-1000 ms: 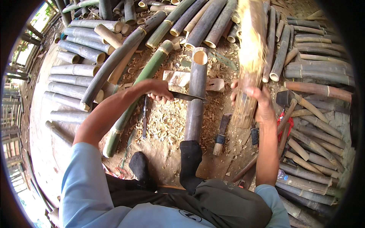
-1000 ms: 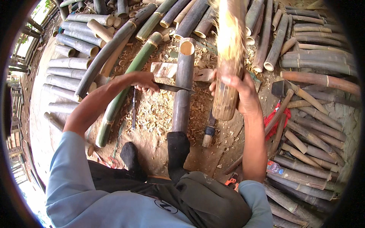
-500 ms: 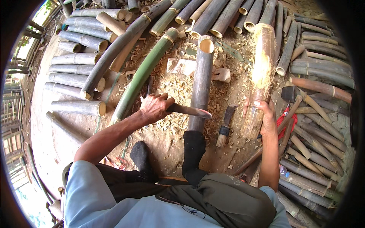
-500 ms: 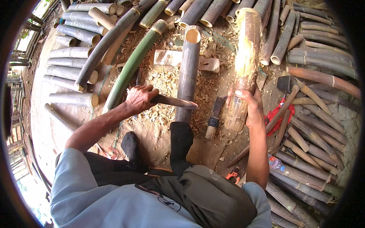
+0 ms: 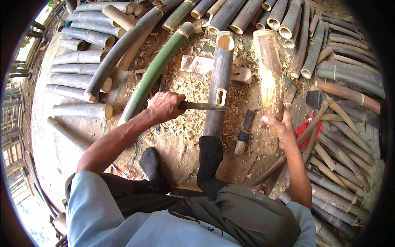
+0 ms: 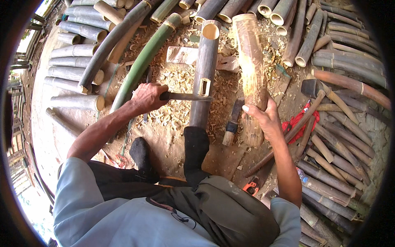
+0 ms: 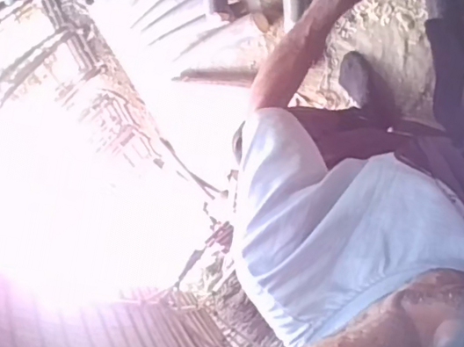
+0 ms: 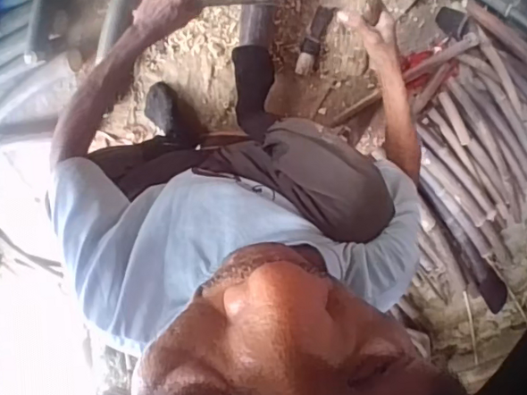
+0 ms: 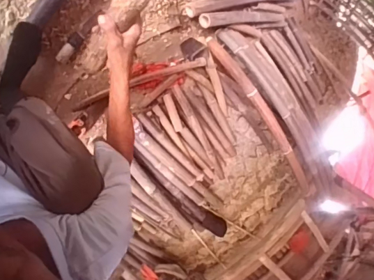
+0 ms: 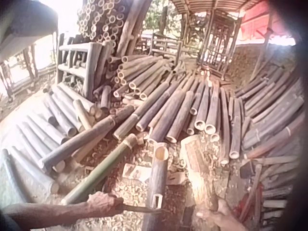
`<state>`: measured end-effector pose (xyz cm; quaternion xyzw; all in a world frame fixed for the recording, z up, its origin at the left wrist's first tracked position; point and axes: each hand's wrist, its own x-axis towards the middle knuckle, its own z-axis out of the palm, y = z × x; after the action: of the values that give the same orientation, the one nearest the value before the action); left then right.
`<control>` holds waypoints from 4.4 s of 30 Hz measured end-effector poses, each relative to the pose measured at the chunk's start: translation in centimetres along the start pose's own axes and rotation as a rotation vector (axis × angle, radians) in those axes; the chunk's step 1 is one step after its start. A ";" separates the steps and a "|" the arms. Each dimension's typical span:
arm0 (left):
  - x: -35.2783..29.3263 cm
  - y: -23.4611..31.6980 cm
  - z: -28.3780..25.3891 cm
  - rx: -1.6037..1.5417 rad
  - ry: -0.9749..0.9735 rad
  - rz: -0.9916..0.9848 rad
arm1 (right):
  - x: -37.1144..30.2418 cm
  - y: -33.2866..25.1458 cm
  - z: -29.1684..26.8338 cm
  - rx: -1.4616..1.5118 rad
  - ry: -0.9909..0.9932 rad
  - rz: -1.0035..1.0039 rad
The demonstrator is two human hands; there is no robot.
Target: The person carves holes into a bamboo pole using a knife and a piece of wood as a mallet, then uses a smaller tool to refine the edges of the carved holes.
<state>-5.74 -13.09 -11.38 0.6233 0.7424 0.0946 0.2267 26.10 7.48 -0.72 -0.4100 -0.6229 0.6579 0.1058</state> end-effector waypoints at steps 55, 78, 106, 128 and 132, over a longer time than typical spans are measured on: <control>0.2 -1.2 2.6 0.200 0.038 -0.009 | 5.8 2.4 2.1 -1.210 -0.589 -1.232; 7.3 -2.8 -5.4 -0.104 0.039 0.190 | 2.1 -2.8 0.9 -0.010 0.013 -0.200; 7.9 -2.5 -3.8 0.115 -0.157 0.006 | 3.2 -8.6 5.0 -0.523 0.066 -0.455; 8.9 -5.0 -2.5 -0.036 -0.327 -0.007 | 5.5 -12.6 4.8 -0.326 -0.119 -0.197; 10.1 -3.7 -2.1 -0.089 -0.353 0.026 | 5.1 -3.1 7.5 -0.332 0.039 -0.439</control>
<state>-11.18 -3.74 -13.32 0.6292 0.6781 0.0193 0.3794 16.65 5.87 -0.84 -0.2893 -0.7940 0.5001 0.1890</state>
